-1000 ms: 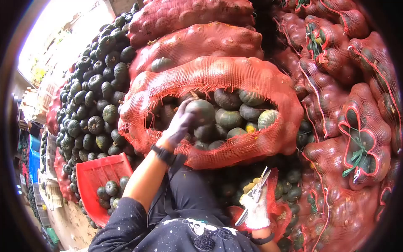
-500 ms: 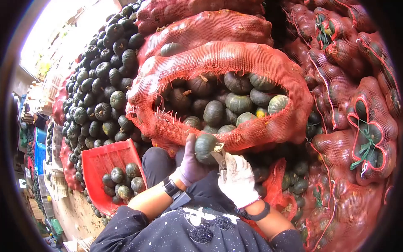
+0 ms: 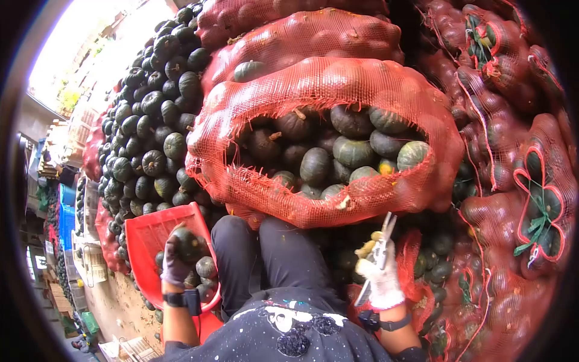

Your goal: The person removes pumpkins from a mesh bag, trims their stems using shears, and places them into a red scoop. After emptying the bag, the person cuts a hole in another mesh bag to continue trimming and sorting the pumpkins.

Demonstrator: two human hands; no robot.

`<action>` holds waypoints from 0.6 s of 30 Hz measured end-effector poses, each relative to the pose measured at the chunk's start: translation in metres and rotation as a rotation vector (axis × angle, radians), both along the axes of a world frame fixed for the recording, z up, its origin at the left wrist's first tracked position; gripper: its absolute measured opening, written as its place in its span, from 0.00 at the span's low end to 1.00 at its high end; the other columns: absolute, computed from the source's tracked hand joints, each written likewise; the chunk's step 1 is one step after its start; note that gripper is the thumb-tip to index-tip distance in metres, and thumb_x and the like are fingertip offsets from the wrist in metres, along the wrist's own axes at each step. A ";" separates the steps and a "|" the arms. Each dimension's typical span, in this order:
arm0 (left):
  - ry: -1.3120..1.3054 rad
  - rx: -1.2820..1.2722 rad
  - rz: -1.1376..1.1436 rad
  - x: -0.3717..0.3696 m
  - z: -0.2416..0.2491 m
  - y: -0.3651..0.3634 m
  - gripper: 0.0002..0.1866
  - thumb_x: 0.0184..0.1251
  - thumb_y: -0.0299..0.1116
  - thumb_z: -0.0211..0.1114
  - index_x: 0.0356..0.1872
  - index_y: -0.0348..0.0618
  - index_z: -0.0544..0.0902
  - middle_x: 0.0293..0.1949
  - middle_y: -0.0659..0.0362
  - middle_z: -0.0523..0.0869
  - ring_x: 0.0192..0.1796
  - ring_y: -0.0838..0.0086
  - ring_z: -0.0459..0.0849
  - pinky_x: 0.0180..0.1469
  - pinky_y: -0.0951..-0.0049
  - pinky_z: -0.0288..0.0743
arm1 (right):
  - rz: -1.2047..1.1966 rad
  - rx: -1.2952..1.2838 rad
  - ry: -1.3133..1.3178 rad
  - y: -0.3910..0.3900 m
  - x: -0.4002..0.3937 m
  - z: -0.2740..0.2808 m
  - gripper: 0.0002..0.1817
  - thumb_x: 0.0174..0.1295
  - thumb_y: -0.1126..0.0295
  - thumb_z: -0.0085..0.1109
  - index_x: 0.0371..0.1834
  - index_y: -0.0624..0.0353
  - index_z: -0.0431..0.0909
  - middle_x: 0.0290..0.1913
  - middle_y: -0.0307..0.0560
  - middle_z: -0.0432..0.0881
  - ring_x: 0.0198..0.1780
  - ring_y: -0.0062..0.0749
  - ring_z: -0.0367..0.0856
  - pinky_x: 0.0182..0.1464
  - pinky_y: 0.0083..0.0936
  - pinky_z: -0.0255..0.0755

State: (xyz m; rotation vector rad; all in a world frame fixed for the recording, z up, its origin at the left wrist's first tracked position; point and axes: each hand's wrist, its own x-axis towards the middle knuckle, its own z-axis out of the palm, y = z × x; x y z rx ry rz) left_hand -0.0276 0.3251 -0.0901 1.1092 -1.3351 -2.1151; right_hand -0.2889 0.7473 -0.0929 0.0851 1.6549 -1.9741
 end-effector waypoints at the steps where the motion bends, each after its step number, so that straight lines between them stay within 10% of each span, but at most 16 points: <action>1: -0.183 -0.131 0.097 0.042 -0.020 -0.029 0.38 0.62 0.57 0.71 0.70 0.50 0.72 0.60 0.49 0.81 0.56 0.57 0.84 0.55 0.53 0.82 | -0.029 0.001 -0.028 0.007 -0.002 -0.007 0.38 0.51 0.84 0.62 0.67 0.48 0.66 0.47 0.37 0.76 0.47 0.27 0.80 0.44 0.26 0.80; 3: -1.075 -0.648 -0.118 0.070 -0.028 -0.082 0.34 0.70 0.56 0.63 0.71 0.49 0.72 0.60 0.54 0.82 0.56 0.64 0.83 0.60 0.62 0.78 | -0.046 0.061 -0.001 0.008 -0.005 -0.002 0.37 0.52 0.83 0.62 0.68 0.50 0.65 0.47 0.38 0.76 0.47 0.26 0.80 0.41 0.24 0.80; 6: -0.333 -0.815 0.323 -0.059 0.049 -0.003 0.24 0.75 0.35 0.60 0.68 0.39 0.74 0.65 0.52 0.78 0.69 0.67 0.73 0.73 0.68 0.62 | -0.067 0.108 -0.002 -0.005 -0.003 0.008 0.37 0.53 0.84 0.62 0.68 0.50 0.65 0.48 0.37 0.76 0.48 0.26 0.80 0.42 0.24 0.80; 8: -0.026 -0.735 0.030 -0.136 0.068 0.006 0.19 0.78 0.28 0.55 0.65 0.34 0.77 0.63 0.52 0.81 0.65 0.68 0.77 0.70 0.70 0.67 | -0.047 0.075 0.022 -0.014 -0.003 0.009 0.37 0.53 0.84 0.62 0.68 0.49 0.65 0.50 0.37 0.75 0.48 0.25 0.80 0.42 0.24 0.80; 11: -0.141 -1.166 -0.497 -0.250 0.071 0.036 0.16 0.74 0.35 0.60 0.54 0.33 0.84 0.50 0.46 0.88 0.55 0.62 0.87 0.60 0.65 0.77 | -0.035 0.066 -0.024 -0.029 0.001 0.024 0.39 0.51 0.85 0.62 0.68 0.48 0.64 0.51 0.37 0.75 0.49 0.26 0.79 0.44 0.24 0.80; 13: -0.927 -1.049 -1.191 -0.310 0.059 0.056 0.40 0.60 0.69 0.63 0.52 0.38 0.85 0.56 0.43 0.86 0.59 0.56 0.85 0.61 0.58 0.77 | -0.005 0.148 -0.008 -0.034 0.006 0.041 0.39 0.49 0.85 0.62 0.68 0.50 0.64 0.51 0.39 0.74 0.51 0.27 0.77 0.49 0.27 0.79; 18: -1.124 -0.936 -1.197 -0.338 -0.011 0.071 0.48 0.50 0.67 0.73 0.68 0.46 0.74 0.58 0.47 0.86 0.61 0.53 0.84 0.61 0.52 0.78 | 0.018 0.269 0.041 -0.019 0.023 0.028 0.40 0.48 0.84 0.64 0.69 0.54 0.64 0.50 0.39 0.73 0.50 0.28 0.75 0.50 0.27 0.78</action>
